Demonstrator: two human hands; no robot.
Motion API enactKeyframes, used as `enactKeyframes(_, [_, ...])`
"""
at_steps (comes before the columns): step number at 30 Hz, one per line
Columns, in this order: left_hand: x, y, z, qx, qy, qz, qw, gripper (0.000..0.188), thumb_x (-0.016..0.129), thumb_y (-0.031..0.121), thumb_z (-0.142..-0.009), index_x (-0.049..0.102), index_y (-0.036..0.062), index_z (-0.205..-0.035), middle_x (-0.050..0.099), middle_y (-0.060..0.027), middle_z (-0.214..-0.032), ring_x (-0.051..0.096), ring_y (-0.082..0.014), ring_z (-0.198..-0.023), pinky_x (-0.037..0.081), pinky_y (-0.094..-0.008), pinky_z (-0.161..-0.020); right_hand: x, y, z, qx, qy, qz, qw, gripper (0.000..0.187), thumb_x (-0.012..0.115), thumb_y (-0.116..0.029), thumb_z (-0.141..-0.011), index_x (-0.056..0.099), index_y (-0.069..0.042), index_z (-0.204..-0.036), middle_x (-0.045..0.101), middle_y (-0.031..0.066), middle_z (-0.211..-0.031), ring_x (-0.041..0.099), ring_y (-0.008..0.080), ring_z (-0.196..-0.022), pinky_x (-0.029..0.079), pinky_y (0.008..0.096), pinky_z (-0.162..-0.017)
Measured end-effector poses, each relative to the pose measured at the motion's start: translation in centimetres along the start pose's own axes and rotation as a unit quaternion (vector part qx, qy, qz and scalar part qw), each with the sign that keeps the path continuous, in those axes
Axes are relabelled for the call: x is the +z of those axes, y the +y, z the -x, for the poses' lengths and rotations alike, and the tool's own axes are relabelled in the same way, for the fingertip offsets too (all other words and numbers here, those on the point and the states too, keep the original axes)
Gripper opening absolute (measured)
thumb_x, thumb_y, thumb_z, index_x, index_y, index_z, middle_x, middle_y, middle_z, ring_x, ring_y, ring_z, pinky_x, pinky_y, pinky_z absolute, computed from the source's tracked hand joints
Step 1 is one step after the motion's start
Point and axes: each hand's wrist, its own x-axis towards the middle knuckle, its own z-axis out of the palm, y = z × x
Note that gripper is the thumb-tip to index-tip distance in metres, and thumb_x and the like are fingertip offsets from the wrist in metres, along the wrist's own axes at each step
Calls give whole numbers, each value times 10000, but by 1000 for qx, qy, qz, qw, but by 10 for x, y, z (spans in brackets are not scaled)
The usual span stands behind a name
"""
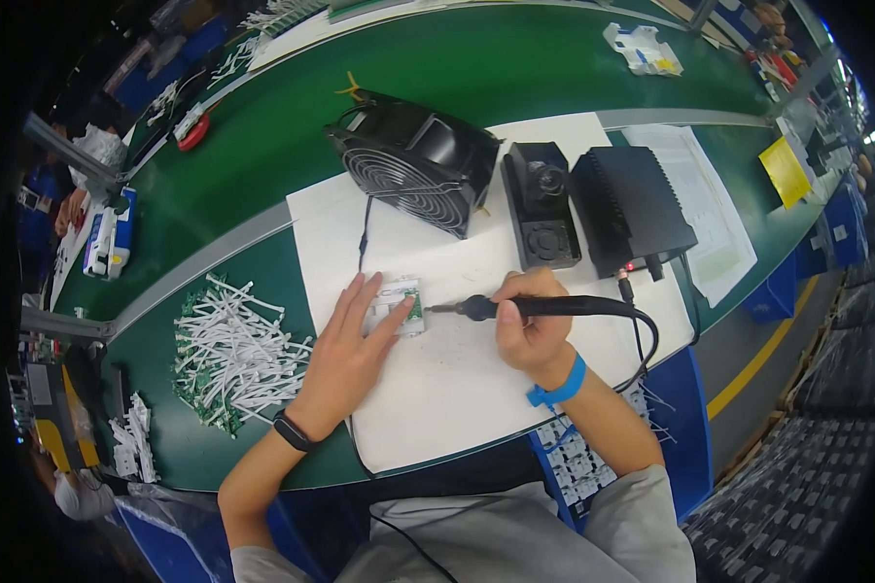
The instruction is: Soldering wires onto small circuit boards at a factory assembly station.
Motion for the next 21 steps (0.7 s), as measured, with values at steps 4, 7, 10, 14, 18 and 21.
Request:
enactKeyframes(4, [-4, -2, -3, -2, -16, 16, 1000, 501, 721, 121, -915, 656, 203, -1405, 524, -214, -1479, 511, -413, -1369, 531, -454, -1053, 0, 3, -8, -46, -48, 5, 998, 117, 637, -84, -923, 554, -2, -930, 510, 52, -598, 434, 117, -487, 334, 277, -477])
enactKeyframes(7, [-5, -2, -4, -2, -17, 14, 1000, 556, 765, 109, -867, 658, 214, -1402, 527, -185, -1482, 513, -388, -1376, 555, -445, -1016, -1, 2, -10, -63, -71, -1, 996, 104, 637, -59, -906, 553, -4, -930, 525, 72, -600, 472, 144, -481, 351, 287, -476])
enactKeyframes(10, [-6, -1, -4, -3, -17, 15, 1000, 583, 774, 94, -851, 654, 215, -1409, 521, -171, -1491, 507, -384, -1383, 556, -447, -1015, 0, 1, -11, -59, -67, -13, 996, 103, 636, -53, -905, 550, -3, -933, 530, 71, -603, 478, 145, -482, 361, 292, -478])
enactKeyframes(14, [-7, -2, -4, 2, -13, 15, 1000, 588, 774, 98, -852, 651, 218, -1415, 520, -167, -1494, 507, -378, -1382, 562, -438, -1005, 1, 1, -12, -69, -71, -13, 995, 105, 636, -48, -904, 546, -1, -934, 533, 71, -609, 477, 144, -486, 360, 291, -475])
enactKeyframes(18, [-8, -2, -4, 2, -10, 18, 1000, 592, 773, 98, -850, 649, 219, -1417, 526, -162, -1484, 514, -375, -1372, 567, -434, -993, 2, 2, -11, -66, -79, -9, 995, 97, 628, -36, -898, 546, 1, -934, 534, 69, -612, 466, 138, -488, 353, 287, -473])
enactKeyframes(21, [-8, -2, -4, 3, -10, 15, 1000, 597, 775, 101, -848, 649, 223, -1418, 531, -158, -1475, 522, -371, -1360, 571, -431, -981, 2, 4, -10, -60, -79, -13, 995, 92, 622, -29, -894, 545, 3, -934, 530, 63, -611, 452, 127, -488, 342, 281, -471])
